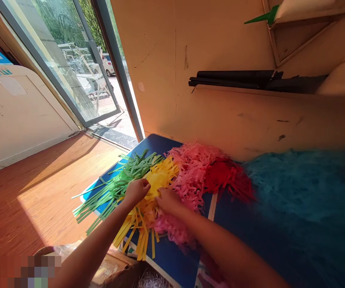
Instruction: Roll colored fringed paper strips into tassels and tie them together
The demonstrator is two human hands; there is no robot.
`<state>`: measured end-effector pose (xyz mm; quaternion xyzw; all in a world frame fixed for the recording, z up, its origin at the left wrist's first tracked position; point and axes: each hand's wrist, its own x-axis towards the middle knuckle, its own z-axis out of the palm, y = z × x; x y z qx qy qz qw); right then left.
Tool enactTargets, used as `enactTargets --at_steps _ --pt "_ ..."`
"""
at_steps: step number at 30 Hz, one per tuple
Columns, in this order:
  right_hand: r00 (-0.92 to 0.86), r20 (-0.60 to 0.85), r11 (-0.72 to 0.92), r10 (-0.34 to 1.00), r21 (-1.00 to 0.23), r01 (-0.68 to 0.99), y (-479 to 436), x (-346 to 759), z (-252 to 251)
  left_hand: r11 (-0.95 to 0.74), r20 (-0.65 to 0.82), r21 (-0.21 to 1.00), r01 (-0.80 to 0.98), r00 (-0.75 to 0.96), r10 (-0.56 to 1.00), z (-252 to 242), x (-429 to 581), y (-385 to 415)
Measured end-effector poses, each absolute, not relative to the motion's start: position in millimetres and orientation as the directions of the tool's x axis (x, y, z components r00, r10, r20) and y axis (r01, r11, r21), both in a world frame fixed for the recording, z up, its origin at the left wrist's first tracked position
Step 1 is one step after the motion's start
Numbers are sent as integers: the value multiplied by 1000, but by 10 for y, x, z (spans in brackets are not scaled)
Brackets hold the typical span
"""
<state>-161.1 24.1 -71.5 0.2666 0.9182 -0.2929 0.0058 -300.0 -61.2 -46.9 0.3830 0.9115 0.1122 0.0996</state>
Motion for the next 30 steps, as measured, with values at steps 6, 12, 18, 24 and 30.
enactTargets --at_steps 6,12,18,24,30 --pt "-897 -199 781 394 -442 441 177 -1569 -718 699 -107 203 685 -694 712 -500 -2836 -516" --pt "-913 -179 820 367 -402 408 133 -1511 -716 741 4 169 649 -753 658 -162 -2885 -555" --pt "-915 -154 821 373 -405 403 83 -1462 -628 857 162 224 464 -885 437 478 -3140 -980" --pt "-903 -165 803 397 -414 428 46 -1451 -617 884 412 314 345 -889 200 1043 -3183 -1061" --pt "-887 53 780 460 -502 374 85 -1225 -258 826 615 150 543 -706 352 1599 -2930 -699"
